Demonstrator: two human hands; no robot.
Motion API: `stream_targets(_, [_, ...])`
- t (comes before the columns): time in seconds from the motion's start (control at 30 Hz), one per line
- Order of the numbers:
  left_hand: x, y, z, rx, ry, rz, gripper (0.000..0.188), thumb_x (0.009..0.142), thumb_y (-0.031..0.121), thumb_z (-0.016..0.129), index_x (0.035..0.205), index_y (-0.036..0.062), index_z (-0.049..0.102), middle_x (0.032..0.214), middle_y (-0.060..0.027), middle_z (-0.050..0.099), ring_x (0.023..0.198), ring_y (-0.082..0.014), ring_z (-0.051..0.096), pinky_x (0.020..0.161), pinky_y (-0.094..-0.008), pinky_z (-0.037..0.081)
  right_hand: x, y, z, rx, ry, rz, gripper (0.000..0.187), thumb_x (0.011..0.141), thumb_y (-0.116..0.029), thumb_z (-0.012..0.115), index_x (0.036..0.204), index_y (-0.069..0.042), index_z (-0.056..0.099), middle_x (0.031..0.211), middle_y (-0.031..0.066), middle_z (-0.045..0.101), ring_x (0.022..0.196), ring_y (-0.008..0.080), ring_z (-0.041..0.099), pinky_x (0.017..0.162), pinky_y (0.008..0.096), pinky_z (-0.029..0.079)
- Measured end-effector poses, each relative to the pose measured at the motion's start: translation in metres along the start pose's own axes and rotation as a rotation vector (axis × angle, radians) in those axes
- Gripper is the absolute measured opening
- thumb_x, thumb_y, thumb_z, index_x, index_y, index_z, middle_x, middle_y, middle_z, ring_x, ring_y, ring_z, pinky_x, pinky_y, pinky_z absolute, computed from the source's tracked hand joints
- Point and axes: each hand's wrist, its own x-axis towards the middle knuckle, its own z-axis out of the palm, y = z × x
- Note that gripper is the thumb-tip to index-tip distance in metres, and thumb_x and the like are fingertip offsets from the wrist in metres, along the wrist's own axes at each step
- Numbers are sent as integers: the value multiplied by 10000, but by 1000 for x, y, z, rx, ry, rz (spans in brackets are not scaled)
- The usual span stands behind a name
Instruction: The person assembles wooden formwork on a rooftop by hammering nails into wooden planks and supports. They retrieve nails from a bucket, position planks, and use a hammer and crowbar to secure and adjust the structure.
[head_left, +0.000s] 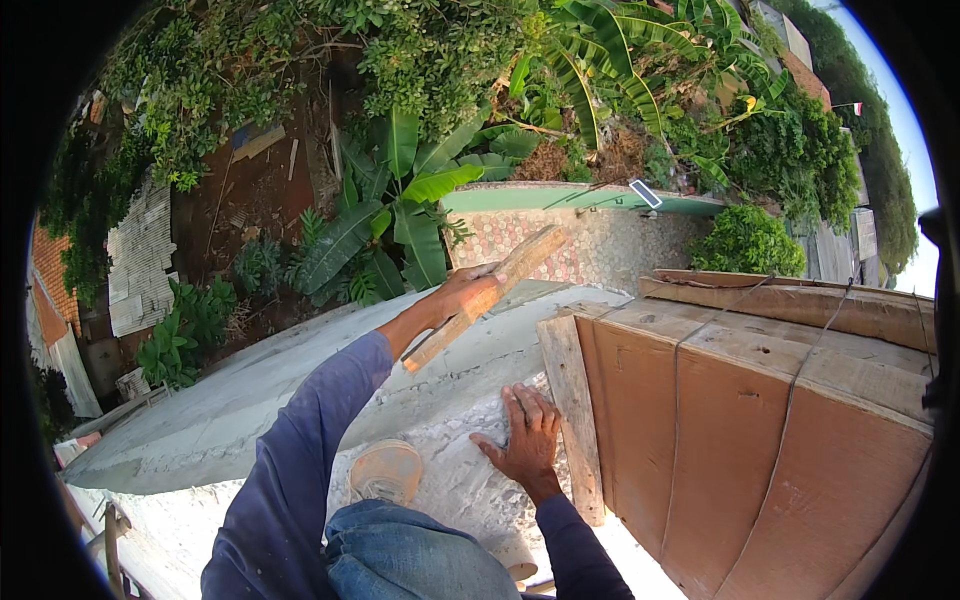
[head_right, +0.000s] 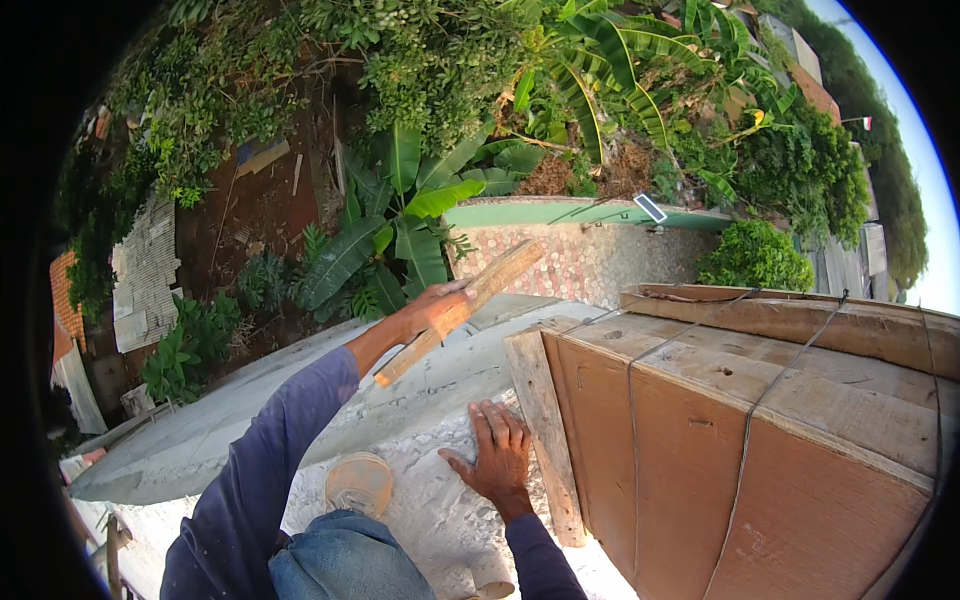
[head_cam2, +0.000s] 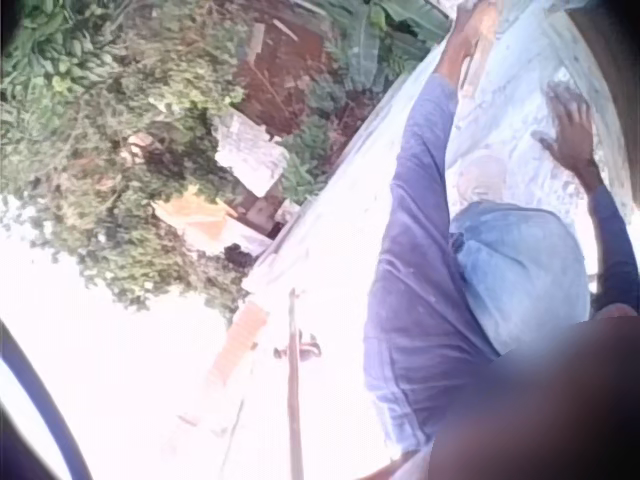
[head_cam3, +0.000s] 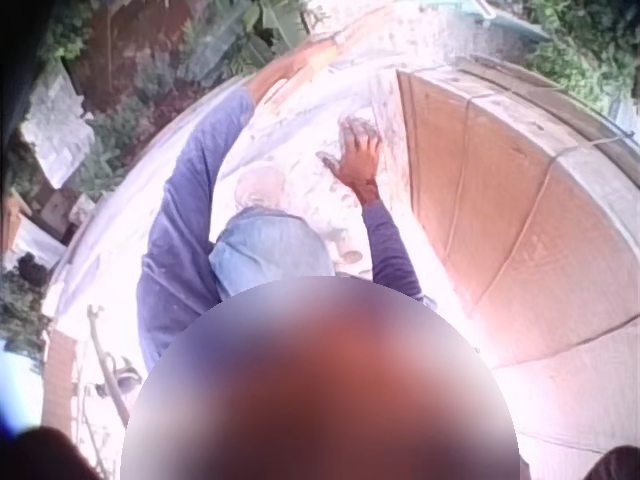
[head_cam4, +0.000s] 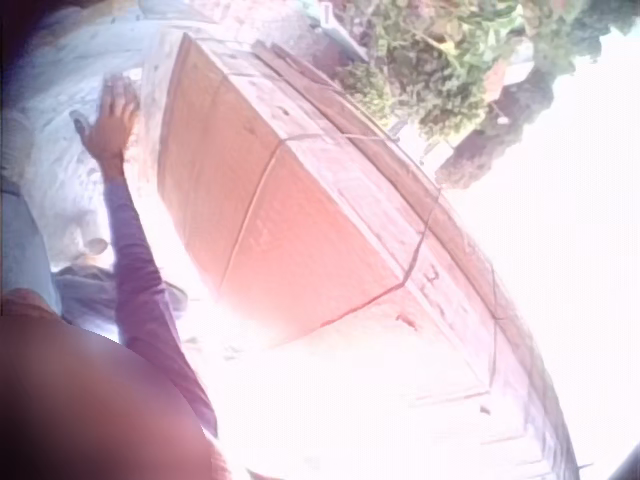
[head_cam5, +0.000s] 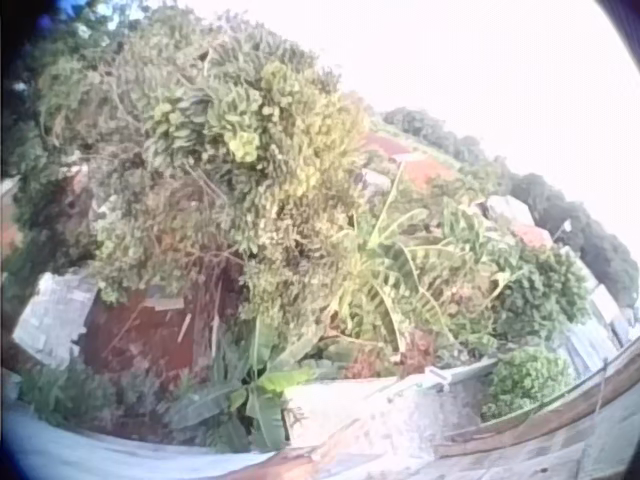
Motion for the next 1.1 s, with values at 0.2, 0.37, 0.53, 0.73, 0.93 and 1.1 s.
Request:
stream_targets(0.2, [79, -16, 65, -17, -307, 83, 897, 1002, 673, 581, 1643, 69, 411, 1634, -153, 466, 1508, -299, 428, 1228, -428, 349, -4, 5, 13, -81, 77, -14, 807, 869, -691, 762, 1450, -156, 596, 1469, 66, 466, 1393, 294, 399, 1151, 515, 334])
stream_targets(0.37, [123, -24, 111, -101, -379, 44, 800, 1010, 652, 602, 1602, 124, 500, 1591, -120, 530, 1443, -258, 493, 1216, -387, 369, 1, 5, 13, -82, 116, -39, 790, 858, -708, 759, 1405, -156, 615, 1446, 71, 462, 1374, 291, 393, 1133, 511, 335])
stream_targets(0.53, [147, -23, 125, -54, -483, -38, 841, 961, 752, 587, 1544, 146, 587, 1527, -135, 597, 1400, -297, 527, 1174, -436, 406, 2, 4, 11, -91, 103, -43, 756, 870, -711, 747, 1374, -159, 637, 1432, 70, 474, 1361, 281, 409, 1135, 497, 331])
stream_targets(0.73, [149, -4, 114, 58, -539, -119, 925, 930, 804, 607, 1514, 87, 602, 1534, -131, 576, 1396, -276, 530, 1164, -419, 429, 3, 5, 9, -78, 115, -38, 698, 888, -707, 733, 1334, -172, 687, 1421, 54, 511, 1357, 258, 434, 1146, 466, 341])
stream_targets(0.93, [156, 20, 114, 166, -534, -114, 989, 892, 805, 657, 1526, 50, 578, 1586, -194, 532, 1514, -350, 428, 1222, -479, 363, 5, 6, 10, -90, 114, -68, 741, 861, -714, 750, 1323, -145, 636, 1409, 82, 498, 1315, 299, 437, 1100, 513, 340])
stream_targets(1.1, [155, 7, 119, 104, -487, -98, 956, 850, 821, 686, 1468, 93, 645, 1593, -225, 518, 1537, -411, 391, 1231, -534, 338, 4, 5, 11, -103, 130, -42, 673, 883, -711, 730, 1291, -177, 696, 1396, 46, 523, 1334, 252, 444, 1115, 483, 350])
